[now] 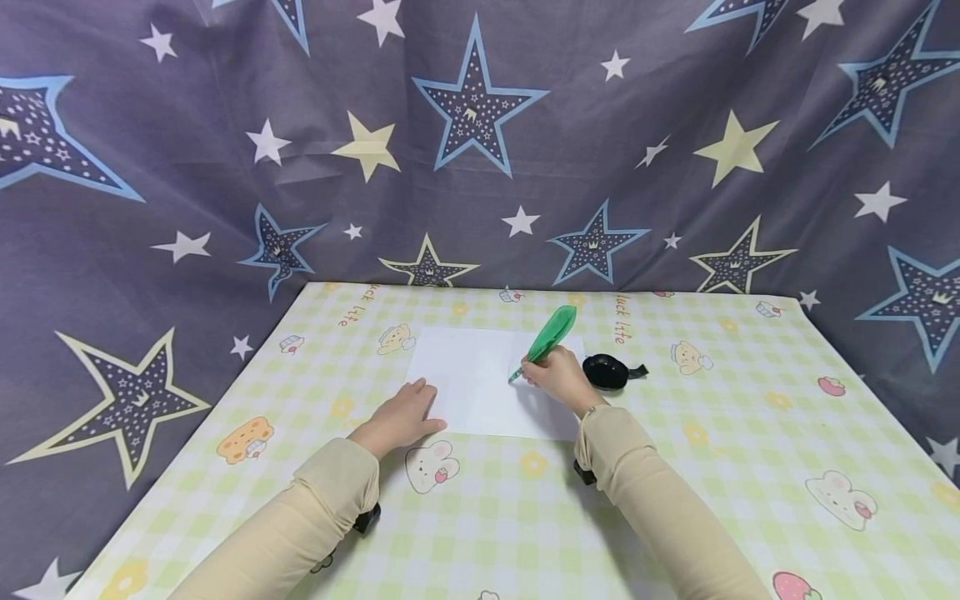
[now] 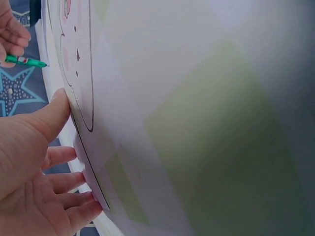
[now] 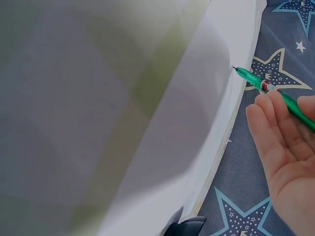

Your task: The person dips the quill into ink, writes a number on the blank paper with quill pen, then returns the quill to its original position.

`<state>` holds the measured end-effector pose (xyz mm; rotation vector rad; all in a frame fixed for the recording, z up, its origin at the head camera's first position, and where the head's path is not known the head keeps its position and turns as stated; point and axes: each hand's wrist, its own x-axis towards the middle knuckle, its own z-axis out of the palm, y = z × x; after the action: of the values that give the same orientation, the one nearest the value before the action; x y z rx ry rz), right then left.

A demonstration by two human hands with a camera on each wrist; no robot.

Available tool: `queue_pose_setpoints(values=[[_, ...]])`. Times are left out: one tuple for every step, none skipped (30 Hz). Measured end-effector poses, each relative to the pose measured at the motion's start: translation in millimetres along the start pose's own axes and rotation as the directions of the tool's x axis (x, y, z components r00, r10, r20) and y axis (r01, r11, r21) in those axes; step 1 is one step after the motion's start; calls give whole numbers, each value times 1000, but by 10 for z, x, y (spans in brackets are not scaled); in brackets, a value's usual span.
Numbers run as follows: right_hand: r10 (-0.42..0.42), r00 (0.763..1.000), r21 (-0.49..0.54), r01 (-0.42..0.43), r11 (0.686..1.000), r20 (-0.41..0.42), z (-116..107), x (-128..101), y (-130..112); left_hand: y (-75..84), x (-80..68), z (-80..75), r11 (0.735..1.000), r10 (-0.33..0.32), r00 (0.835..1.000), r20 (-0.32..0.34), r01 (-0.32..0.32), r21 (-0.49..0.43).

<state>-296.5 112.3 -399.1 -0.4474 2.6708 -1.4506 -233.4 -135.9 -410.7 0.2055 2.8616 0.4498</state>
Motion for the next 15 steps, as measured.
queue_pose_setpoints(values=[[-3,1000,-2,3,1000,3,-2,-4,-2,3,0,-1,1000,0,1000,1,0,0],[-1,1000,-2,1,1000,4,-4,-10,-4,6,2,0,1000,1,1000,1,-1,0],[0,1000,-3,0,1000,5,-4,-15,-5,7,2,1,1000,0,1000,3,0,0],[1,1000,-2,-1,1000,5,-5,-19,-5,7,3,3,1000,-1,1000,4,1,0],[-1,1000,-2,1,1000,9,-6,-24,-4,8,4,4,1000,-2,1000,5,2,1],[1,1000,-1,-1,1000,9,-6,-28,-2,7,4,5,1000,-3,1000,5,3,1],[-3,1000,-3,3,1000,11,-6,-31,2,6,5,7,1000,-3,1000,4,3,2],[-2,1000,-4,2,1000,10,-7,-34,5,5,8,8,1000,-1,1000,3,1,4],[-6,1000,-7,6,1000,13,-7,-36,9,4,8,9,1000,-2,1000,4,2,8],[-8,1000,-7,8,1000,14,-7,-38,12,3,10,10,1000,-1,1000,3,1,12],[-10,1000,-8,10,1000,17,-8,-41,14,2,13,9,1000,0,1000,4,0,14],[-11,1000,-8,11,1000,19,-9,-43,15,1,13,9,1000,1,1000,3,-1,14],[-12,1000,-7,12,1000,21,-11,-47,14,1,14,8,1000,1,1000,2,-1,15],[-12,1000,-6,12,1000,23,-14,-50,11,0,14,7,1000,2,1000,2,-2,17],[-10,1000,-7,10,1000,25,-15,-52,11,-1,12,7,1000,0,1000,3,0,17]])
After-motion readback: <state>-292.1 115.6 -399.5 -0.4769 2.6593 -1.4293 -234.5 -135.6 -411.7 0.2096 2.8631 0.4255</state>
